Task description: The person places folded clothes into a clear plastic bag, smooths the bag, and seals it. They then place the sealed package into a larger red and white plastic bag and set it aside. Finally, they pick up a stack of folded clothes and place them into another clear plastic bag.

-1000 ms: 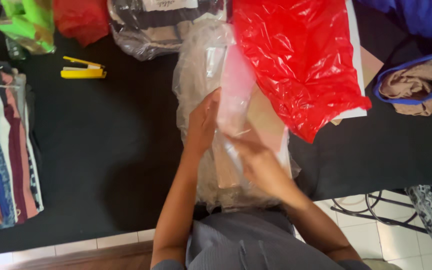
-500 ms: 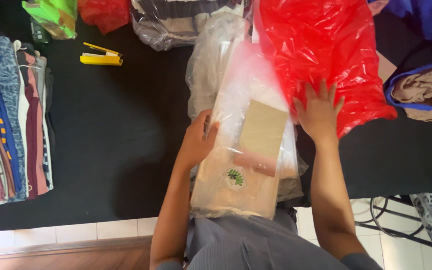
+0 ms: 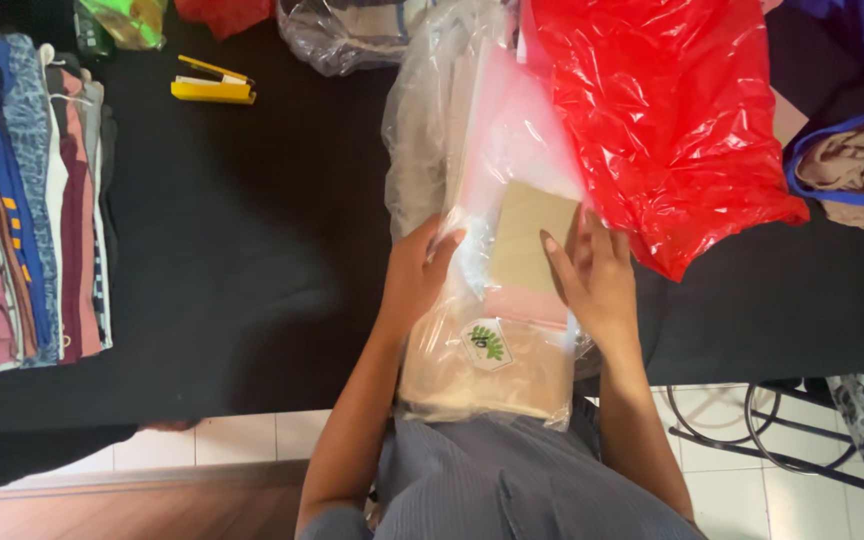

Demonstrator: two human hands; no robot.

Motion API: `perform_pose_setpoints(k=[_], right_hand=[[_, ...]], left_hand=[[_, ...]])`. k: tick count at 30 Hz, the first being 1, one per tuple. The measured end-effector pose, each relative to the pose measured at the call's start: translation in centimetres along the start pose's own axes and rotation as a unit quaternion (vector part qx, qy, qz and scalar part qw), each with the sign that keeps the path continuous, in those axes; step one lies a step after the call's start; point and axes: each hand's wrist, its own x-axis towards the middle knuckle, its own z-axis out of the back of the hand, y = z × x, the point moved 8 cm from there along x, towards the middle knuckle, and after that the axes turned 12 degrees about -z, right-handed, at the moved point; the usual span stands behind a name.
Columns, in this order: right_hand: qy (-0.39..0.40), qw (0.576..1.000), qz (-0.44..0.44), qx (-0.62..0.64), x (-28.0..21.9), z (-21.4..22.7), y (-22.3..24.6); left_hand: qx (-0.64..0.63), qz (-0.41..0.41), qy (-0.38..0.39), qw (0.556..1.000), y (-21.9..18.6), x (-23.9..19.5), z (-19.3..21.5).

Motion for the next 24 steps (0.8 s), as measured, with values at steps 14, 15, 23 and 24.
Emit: perform_pose_setpoints(k=[14,15,23,24], right_hand=[[0.095,0.96,0.04,0.261,1.7,3.9,2.4],[0.114,0.955,0.031,0.272,2.0,3.8,2.6],[0.052,0.98,0.084,0.171,1.0,3.4,5.9],[0.02,0.983,0.1,0.155,0.9,3.6,6.2]], left_hand=[[-0.135,-0.045,-0.096,0.985,-5.0,4.2,1.6],[-0.114,-0.069,-0.11,0.985,-5.8,4.5,2.0],[-0.137,-0.077,-0.173,0.972,-7.7,6.3,3.2],[-0.139,-0.094,-0.164,0.972,-7.9,6.9,2.8]])
